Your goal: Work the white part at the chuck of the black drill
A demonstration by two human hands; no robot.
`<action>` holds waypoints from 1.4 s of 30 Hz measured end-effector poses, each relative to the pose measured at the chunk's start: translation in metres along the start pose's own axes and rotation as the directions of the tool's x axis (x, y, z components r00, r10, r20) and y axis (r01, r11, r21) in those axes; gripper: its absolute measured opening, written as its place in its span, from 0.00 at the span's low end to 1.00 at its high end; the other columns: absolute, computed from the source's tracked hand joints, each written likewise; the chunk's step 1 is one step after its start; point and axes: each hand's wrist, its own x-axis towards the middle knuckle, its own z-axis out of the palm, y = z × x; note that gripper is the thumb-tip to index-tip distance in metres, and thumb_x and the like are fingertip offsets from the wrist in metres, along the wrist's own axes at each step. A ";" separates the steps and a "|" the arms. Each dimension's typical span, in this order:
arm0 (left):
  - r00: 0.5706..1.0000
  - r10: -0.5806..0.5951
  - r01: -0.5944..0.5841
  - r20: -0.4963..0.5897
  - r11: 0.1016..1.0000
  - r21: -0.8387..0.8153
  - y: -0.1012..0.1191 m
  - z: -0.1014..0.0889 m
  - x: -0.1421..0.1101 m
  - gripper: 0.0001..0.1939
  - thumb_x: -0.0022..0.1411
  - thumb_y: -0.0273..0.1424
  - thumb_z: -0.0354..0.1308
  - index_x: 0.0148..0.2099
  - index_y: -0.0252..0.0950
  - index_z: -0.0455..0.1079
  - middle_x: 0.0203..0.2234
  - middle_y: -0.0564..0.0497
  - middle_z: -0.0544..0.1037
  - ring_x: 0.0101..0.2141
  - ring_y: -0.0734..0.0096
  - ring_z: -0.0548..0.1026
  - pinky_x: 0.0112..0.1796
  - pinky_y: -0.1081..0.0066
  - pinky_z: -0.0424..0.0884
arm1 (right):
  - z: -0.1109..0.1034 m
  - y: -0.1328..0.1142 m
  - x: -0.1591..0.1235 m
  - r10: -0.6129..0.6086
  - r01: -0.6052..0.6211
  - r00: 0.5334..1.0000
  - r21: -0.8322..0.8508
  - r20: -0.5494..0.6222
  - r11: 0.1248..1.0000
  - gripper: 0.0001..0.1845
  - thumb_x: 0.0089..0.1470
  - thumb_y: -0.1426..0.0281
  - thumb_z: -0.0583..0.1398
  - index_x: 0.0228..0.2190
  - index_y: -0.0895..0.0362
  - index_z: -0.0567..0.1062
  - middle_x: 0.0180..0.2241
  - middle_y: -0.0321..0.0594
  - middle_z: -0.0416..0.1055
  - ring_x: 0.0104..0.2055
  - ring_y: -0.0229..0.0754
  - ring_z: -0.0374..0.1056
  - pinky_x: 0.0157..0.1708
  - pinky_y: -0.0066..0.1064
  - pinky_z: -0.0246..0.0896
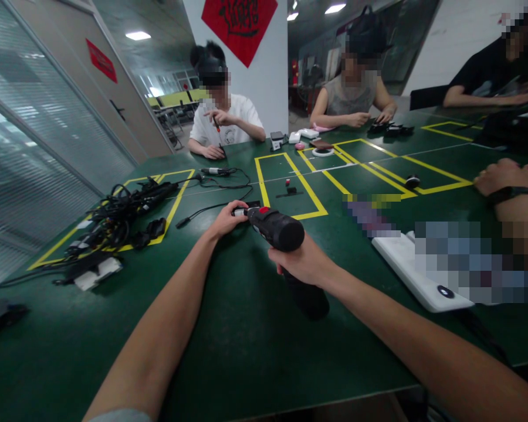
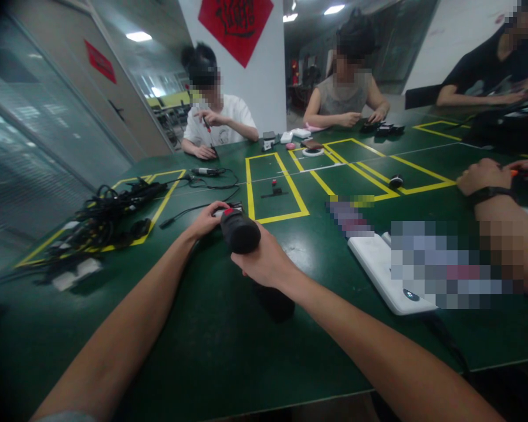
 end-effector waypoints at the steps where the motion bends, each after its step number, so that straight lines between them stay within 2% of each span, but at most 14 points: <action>1: 1.000 -0.001 0.001 0.001 1.000 -0.001 0.000 0.000 0.000 0.21 0.50 0.37 0.60 0.48 0.37 0.70 0.47 0.49 0.75 0.47 0.60 0.70 0.51 0.63 0.66 | 0.000 0.000 0.000 -0.002 0.002 1.000 0.003 0.001 1.000 0.21 0.46 0.72 0.60 0.44 0.57 0.68 0.22 0.33 0.69 0.21 0.39 0.68 0.22 0.29 0.62; 9: 1.000 -0.022 0.022 -0.015 1.000 -0.002 0.000 0.001 0.000 0.19 0.52 0.39 0.61 0.46 0.38 0.72 0.46 0.48 0.75 0.48 0.59 0.70 0.51 0.63 0.65 | 0.001 0.004 0.002 0.004 -0.004 1.000 0.013 0.009 1.000 0.19 0.46 0.71 0.60 0.43 0.56 0.67 0.22 0.32 0.68 0.21 0.39 0.68 0.23 0.30 0.62; 16: 0.999 -0.041 0.041 -0.010 0.999 -0.017 -0.001 0.001 0.001 0.21 0.52 0.41 0.61 0.47 0.38 0.72 0.45 0.48 0.76 0.45 0.59 0.71 0.48 0.62 0.67 | 0.002 0.007 0.002 0.013 -0.014 1.000 0.026 0.006 1.000 0.19 0.46 0.72 0.60 0.43 0.56 0.67 0.22 0.32 0.68 0.21 0.39 0.68 0.22 0.30 0.61; 24: 1.000 -0.011 0.011 -0.020 0.999 -0.031 -0.004 0.001 0.000 0.20 0.54 0.42 0.60 0.47 0.38 0.73 0.47 0.47 0.75 0.48 0.58 0.70 0.53 0.60 0.64 | 0.002 0.003 0.001 0.037 -0.037 0.999 0.007 -0.004 0.999 0.19 0.46 0.72 0.60 0.42 0.56 0.67 0.21 0.32 0.68 0.21 0.39 0.68 0.22 0.29 0.61; 42: 0.998 -0.043 0.040 -0.034 0.996 -0.081 -0.002 0.001 0.001 0.19 0.52 0.40 0.62 0.45 0.38 0.75 0.47 0.47 0.77 0.51 0.56 0.70 0.56 0.58 0.62 | 0.001 0.002 0.001 -0.017 0.017 1.000 -0.005 0.014 1.000 0.15 0.45 0.73 0.60 0.38 0.55 0.67 0.20 0.31 0.67 0.21 0.39 0.68 0.22 0.29 0.61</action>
